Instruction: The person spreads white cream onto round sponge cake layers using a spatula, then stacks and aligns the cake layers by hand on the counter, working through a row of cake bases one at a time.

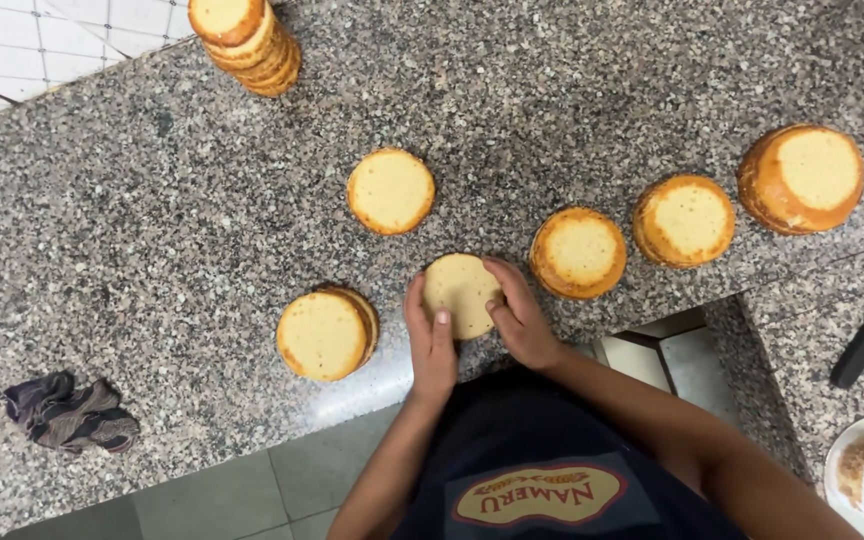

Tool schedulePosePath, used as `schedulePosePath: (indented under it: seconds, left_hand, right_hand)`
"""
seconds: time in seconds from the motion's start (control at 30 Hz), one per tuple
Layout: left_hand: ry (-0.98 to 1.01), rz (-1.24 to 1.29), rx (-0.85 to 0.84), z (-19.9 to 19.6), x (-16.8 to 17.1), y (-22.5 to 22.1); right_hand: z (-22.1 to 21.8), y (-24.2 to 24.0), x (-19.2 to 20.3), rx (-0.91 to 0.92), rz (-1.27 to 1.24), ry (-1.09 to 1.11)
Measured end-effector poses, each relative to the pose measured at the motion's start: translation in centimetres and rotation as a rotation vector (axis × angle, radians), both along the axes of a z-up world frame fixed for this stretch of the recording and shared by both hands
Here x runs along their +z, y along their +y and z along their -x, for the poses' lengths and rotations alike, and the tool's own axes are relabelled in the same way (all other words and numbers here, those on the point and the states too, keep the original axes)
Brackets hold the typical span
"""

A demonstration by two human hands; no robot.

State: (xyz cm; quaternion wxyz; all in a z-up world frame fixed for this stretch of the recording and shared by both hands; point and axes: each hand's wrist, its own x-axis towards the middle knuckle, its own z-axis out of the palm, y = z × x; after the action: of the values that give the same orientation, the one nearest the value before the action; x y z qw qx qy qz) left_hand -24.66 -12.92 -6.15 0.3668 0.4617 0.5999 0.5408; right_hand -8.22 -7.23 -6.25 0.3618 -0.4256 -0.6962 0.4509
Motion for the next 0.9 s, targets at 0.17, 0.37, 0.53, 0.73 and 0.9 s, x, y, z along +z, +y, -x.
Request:
schedulePosePath:
  seconds: [0.17, 0.37, 0.53, 0.73, 0.9]
  left_hand:
    - [0.019, -0.016, -0.047, 0.4, 0.5, 0.0]
    - [0.151, 0.013, 0.009, 0.8, 1.5, 0.2]
    - [0.041, 0.009, 0.137, 1.9, 0.0, 2.8]
    - [-0.119, 0.013, 0.017, 1.1, -1.5, 2.4]
    - [-0.172, -0.017, -0.066, 1.6, -0.2, 2.4]
  right_hand:
    - [-0.3, 0.2, -0.3, -0.002, 0.074, 0.048]
    - [-0.6, 0.2, -0.4, 0.015, 0.034, 0.072]
    - [-0.8, 0.2, -0.8, -0.002, 0.068, 0.046]
    - [-1.2, 0.7, -0.6, 0.039, 0.044, 0.020]
    - [-1.1, 0.8, -0.9, 0.027, 0.025, 0.005]
